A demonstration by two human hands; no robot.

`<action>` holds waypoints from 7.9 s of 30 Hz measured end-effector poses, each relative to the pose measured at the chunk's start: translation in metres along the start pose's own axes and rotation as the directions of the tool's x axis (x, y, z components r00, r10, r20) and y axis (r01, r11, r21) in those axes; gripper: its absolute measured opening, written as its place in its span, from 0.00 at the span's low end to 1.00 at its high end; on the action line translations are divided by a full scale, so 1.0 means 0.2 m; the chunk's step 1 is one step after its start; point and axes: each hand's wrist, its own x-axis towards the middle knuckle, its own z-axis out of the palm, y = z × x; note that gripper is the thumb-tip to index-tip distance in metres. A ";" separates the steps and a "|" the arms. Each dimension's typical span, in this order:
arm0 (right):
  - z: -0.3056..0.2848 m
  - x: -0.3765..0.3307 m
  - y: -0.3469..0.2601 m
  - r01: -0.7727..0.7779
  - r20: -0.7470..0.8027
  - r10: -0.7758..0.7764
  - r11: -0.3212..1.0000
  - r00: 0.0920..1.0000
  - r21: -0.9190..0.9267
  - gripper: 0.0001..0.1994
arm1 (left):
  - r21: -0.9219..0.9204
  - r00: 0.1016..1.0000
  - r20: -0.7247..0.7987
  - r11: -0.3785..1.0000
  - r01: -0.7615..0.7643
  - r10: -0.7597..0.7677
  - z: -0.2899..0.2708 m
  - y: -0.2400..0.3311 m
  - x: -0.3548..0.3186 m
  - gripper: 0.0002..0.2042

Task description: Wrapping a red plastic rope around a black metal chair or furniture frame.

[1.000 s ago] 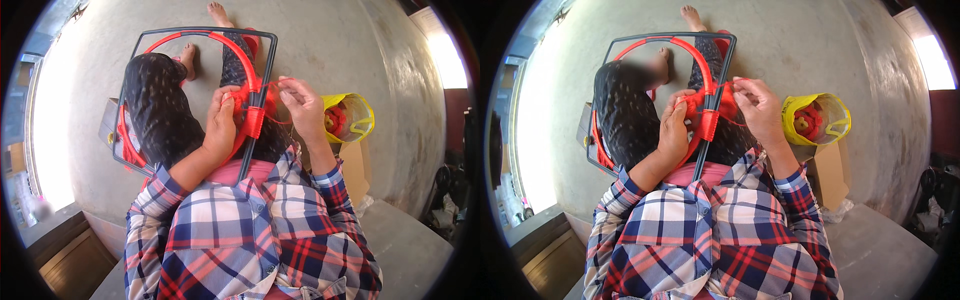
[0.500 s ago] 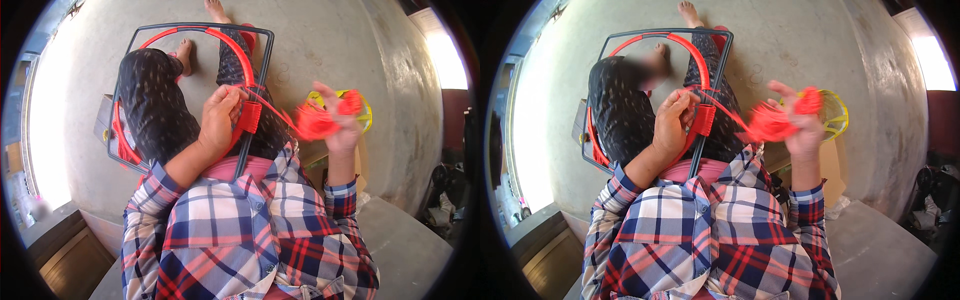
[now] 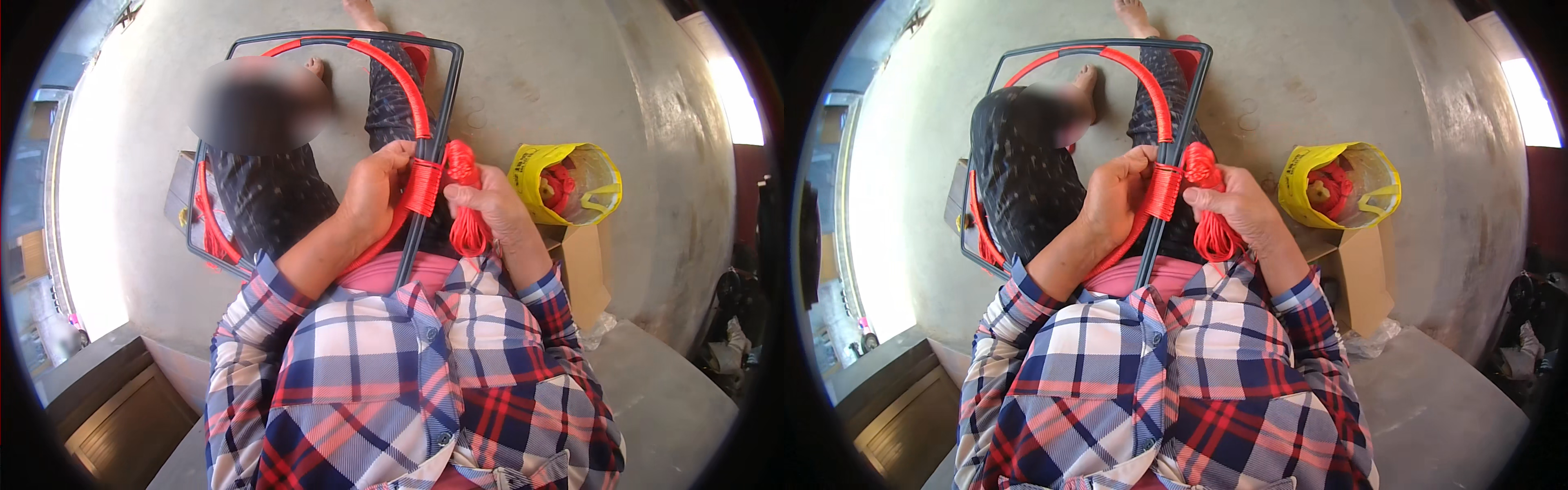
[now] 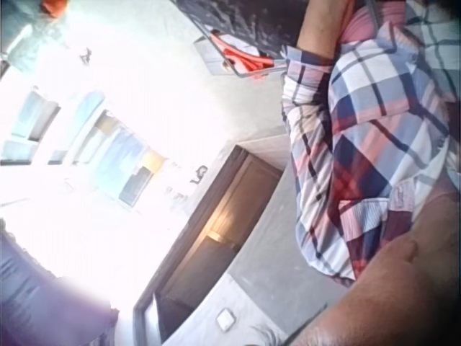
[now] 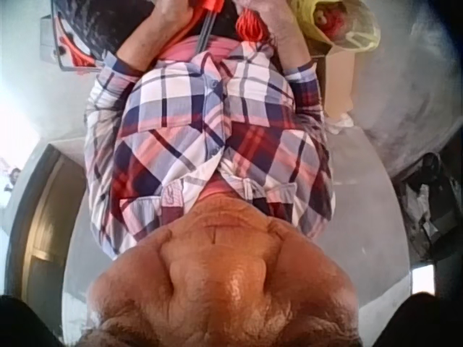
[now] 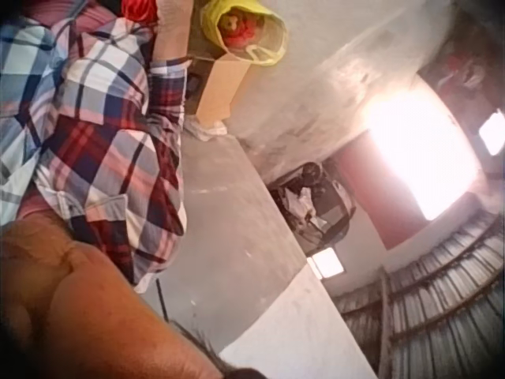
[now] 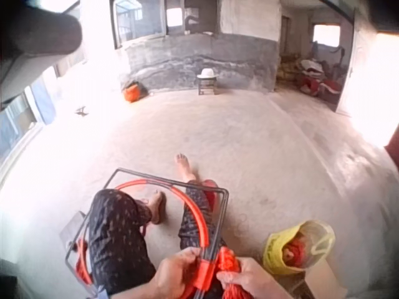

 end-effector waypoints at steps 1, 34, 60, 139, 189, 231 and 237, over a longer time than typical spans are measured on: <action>-0.02 0.00 0.00 0.058 -0.083 -0.052 0.996 0.995 0.067 0.08 | -0.004 1.000 0.005 1.000 0.017 -0.017 -0.02 0.00 0.00 0.14; 0.02 0.07 -0.35 0.344 0.255 -0.624 0.023 0.738 -0.939 0.21 | -0.020 0.966 -0.108 0.971 -0.237 0.234 0.06 -0.01 -0.05 0.15; -0.54 -0.17 -0.02 0.442 0.066 -0.702 0.515 0.709 0.735 0.22 | 0.006 0.995 -0.064 0.997 0.083 -0.083 -0.01 -0.02 0.03 0.09; -0.53 -0.15 0.04 0.403 -0.415 -0.279 0.881 0.866 0.249 0.12 | 0.002 0.999 0.012 1.000 -0.030 0.030 0.02 0.00 0.02 0.23; -0.04 0.10 -0.04 0.418 0.191 -0.667 0.197 0.720 -0.887 0.16 | 0.074 0.980 -0.177 0.994 -0.074 0.086 -0.03 -0.04 0.03 0.12; 0.12 -0.17 -0.24 0.218 -0.006 -0.243 0.857 0.970 0.467 0.11 | 0.347 0.988 -0.062 0.931 -0.111 0.140 -0.01 -0.06 -0.01 0.10; 0.14 -0.35 -0.35 0.183 0.579 -0.329 0.937 0.746 0.297 0.21 | 0.888 0.892 0.069 0.380 -0.258 0.446 -0.05 -0.10 0.01 0.34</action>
